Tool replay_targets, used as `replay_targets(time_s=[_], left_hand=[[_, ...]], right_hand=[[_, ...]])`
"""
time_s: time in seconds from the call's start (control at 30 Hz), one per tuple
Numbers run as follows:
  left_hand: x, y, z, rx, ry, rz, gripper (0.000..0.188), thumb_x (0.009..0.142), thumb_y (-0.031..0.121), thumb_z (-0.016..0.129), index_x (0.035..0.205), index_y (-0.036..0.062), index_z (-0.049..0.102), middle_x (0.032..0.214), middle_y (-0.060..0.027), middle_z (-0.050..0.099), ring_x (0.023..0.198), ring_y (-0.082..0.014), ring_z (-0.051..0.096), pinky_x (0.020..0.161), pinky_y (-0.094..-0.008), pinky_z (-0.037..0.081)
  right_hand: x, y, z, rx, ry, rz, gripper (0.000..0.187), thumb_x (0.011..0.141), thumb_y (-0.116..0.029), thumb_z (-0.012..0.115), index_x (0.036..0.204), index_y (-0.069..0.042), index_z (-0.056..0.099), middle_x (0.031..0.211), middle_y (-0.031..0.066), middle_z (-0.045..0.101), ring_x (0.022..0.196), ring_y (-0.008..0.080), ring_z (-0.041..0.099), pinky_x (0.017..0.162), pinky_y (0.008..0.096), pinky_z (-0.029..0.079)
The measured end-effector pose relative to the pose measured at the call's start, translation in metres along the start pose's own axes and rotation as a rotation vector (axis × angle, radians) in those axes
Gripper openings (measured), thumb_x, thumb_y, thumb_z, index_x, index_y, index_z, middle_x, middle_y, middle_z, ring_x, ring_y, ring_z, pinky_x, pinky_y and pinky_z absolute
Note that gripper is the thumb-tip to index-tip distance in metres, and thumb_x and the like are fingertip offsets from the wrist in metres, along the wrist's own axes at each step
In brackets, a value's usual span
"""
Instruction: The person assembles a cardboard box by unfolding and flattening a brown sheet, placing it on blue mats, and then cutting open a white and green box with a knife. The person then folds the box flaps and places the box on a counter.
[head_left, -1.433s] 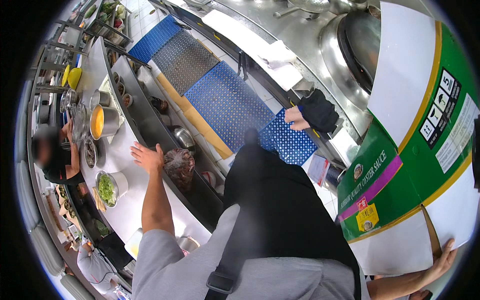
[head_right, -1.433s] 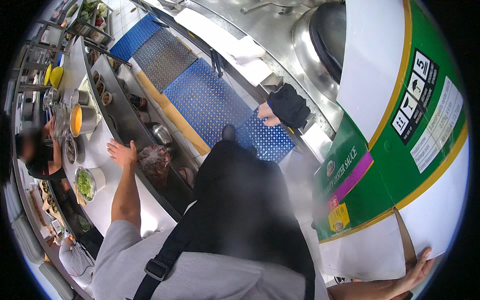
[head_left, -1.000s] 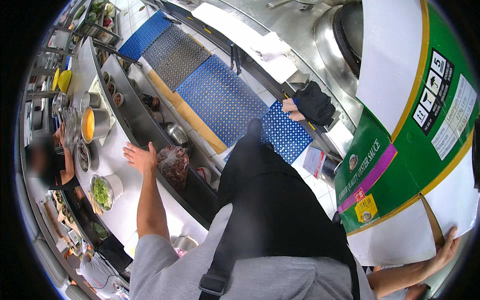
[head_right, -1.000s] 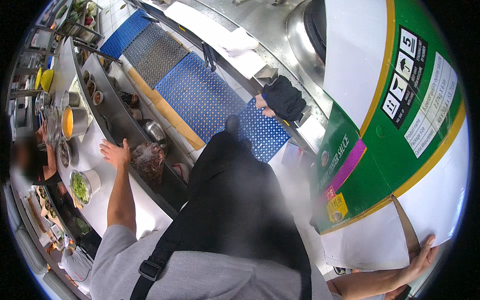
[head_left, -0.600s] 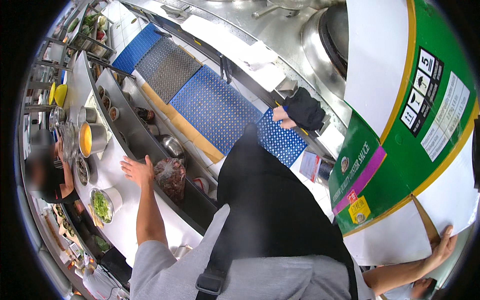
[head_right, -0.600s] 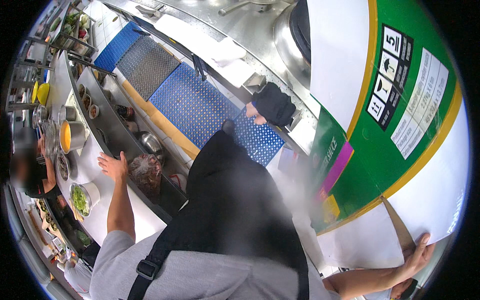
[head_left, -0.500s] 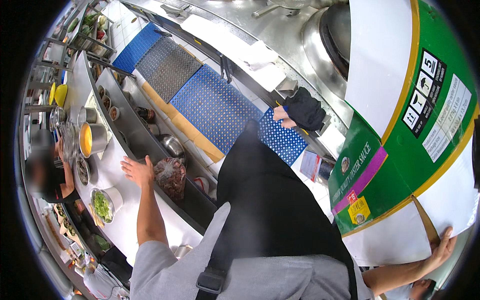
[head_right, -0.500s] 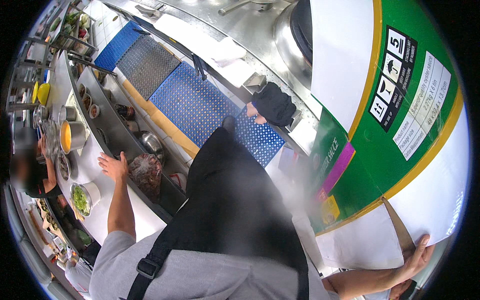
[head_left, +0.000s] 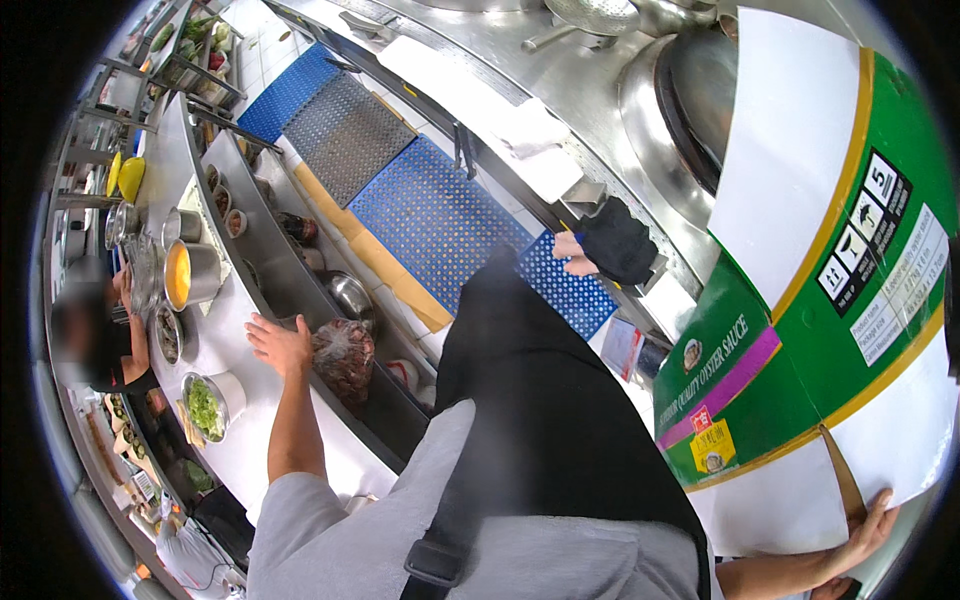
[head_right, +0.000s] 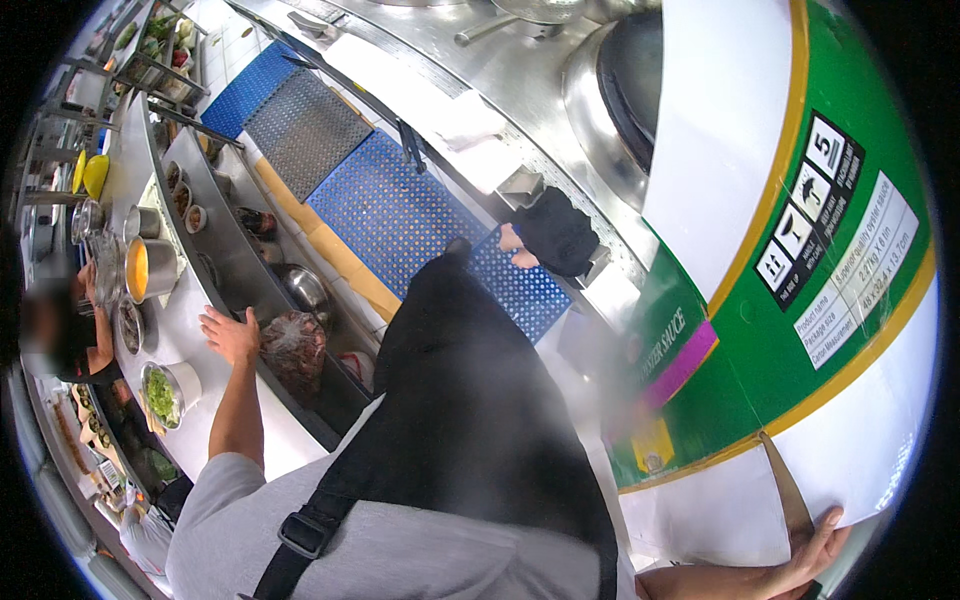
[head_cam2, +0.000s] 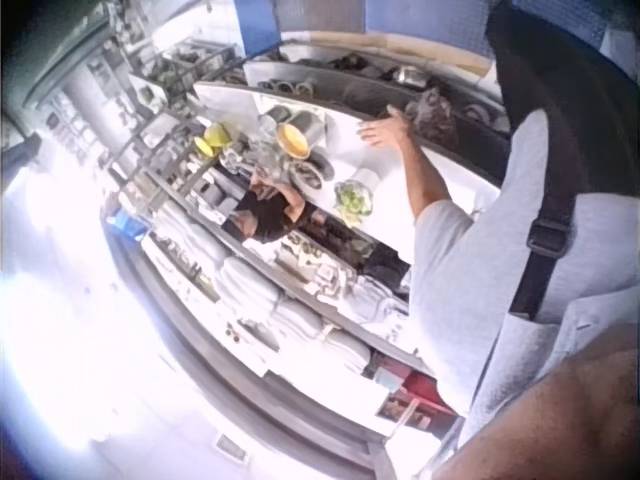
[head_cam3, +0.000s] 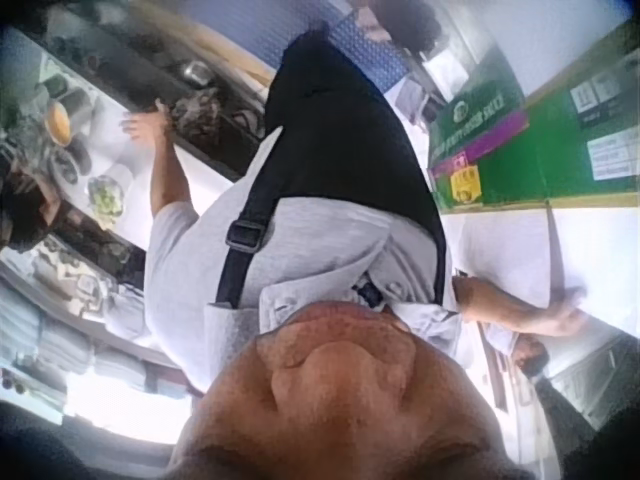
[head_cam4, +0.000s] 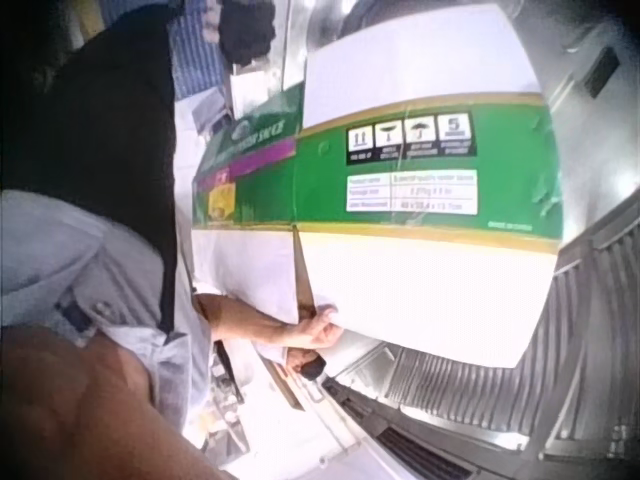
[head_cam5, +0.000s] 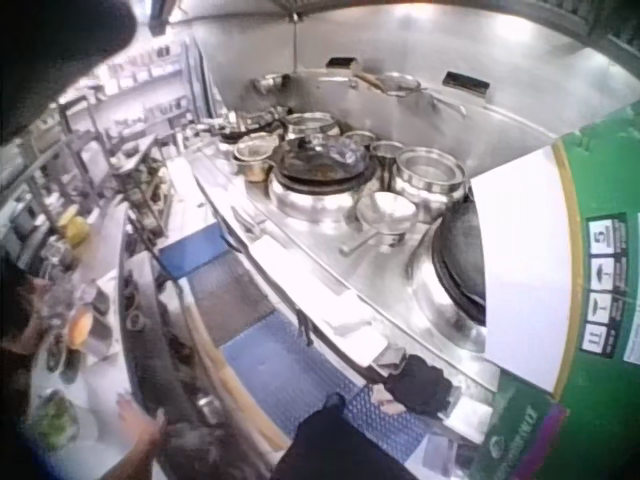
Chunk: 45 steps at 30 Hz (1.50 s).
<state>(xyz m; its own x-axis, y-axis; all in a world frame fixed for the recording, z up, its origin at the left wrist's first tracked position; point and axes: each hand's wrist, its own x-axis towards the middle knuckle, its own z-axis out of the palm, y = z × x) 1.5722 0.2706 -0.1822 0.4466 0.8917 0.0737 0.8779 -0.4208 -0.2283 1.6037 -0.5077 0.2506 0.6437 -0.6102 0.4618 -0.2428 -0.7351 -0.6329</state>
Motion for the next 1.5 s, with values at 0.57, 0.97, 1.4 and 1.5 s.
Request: replay_targets(time_s=[0.57, 0.97, 1.4, 1.5], left_hand=[[-0.001, 0.006, -0.012, -0.064, -0.068, -0.039, 0.104, 0.086, 0.051, 0.068, 0.158, 0.0024, 0.011, 0.163, -0.0247, 0.015, 0.151, -0.0407, 0.016, 0.12, -0.0568, 0.021], [0.002, 0.0, -0.016, -0.111, -0.047, -0.02, 0.106, 0.086, 0.054, 0.067, 0.158, 0.001, 0.011, 0.163, -0.0257, 0.014, 0.151, -0.0418, 0.016, 0.119, -0.0576, 0.02], [0.004, -0.018, -0.016, -0.241, -0.024, -0.025, 0.104, 0.084, 0.055, 0.068, 0.158, 0.0013, 0.017, 0.163, -0.0259, 0.016, 0.151, -0.0413, 0.016, 0.119, -0.0587, 0.017], [0.005, -0.021, -0.018, -0.236, -0.012, -0.028, 0.103, 0.084, 0.057, 0.067, 0.157, 0.0024, 0.02, 0.162, -0.0257, 0.019, 0.15, -0.0406, 0.017, 0.118, -0.0589, 0.018]], right_hand=[[0.0, -0.003, -0.001, -0.088, -0.008, -0.287, 0.032, 0.09, -0.018, 0.072, 0.108, 0.008, 0.072, 0.1, 0.0229, 0.071, 0.089, 0.0297, 0.064, 0.081, 0.0401, 0.052], [-0.011, -0.046, 0.008, 0.045, -0.064, -0.203, 0.041, 0.086, -0.025, 0.073, 0.11, 0.008, 0.071, 0.101, 0.0207, 0.07, 0.09, 0.029, 0.063, 0.079, 0.0404, 0.052], [0.046, -0.168, 0.114, 0.412, -0.583, -0.217, 0.049, 0.104, -0.029, 0.056, 0.134, 0.008, 0.049, 0.12, 0.0158, 0.061, 0.107, 0.0193, 0.055, 0.094, 0.0328, 0.042], [0.021, -0.206, 0.185, 0.581, -0.638, -0.275, 0.044, 0.103, -0.025, 0.058, 0.132, 0.008, 0.051, 0.115, 0.0133, 0.063, 0.101, 0.0168, 0.057, 0.09, 0.03, 0.044]])
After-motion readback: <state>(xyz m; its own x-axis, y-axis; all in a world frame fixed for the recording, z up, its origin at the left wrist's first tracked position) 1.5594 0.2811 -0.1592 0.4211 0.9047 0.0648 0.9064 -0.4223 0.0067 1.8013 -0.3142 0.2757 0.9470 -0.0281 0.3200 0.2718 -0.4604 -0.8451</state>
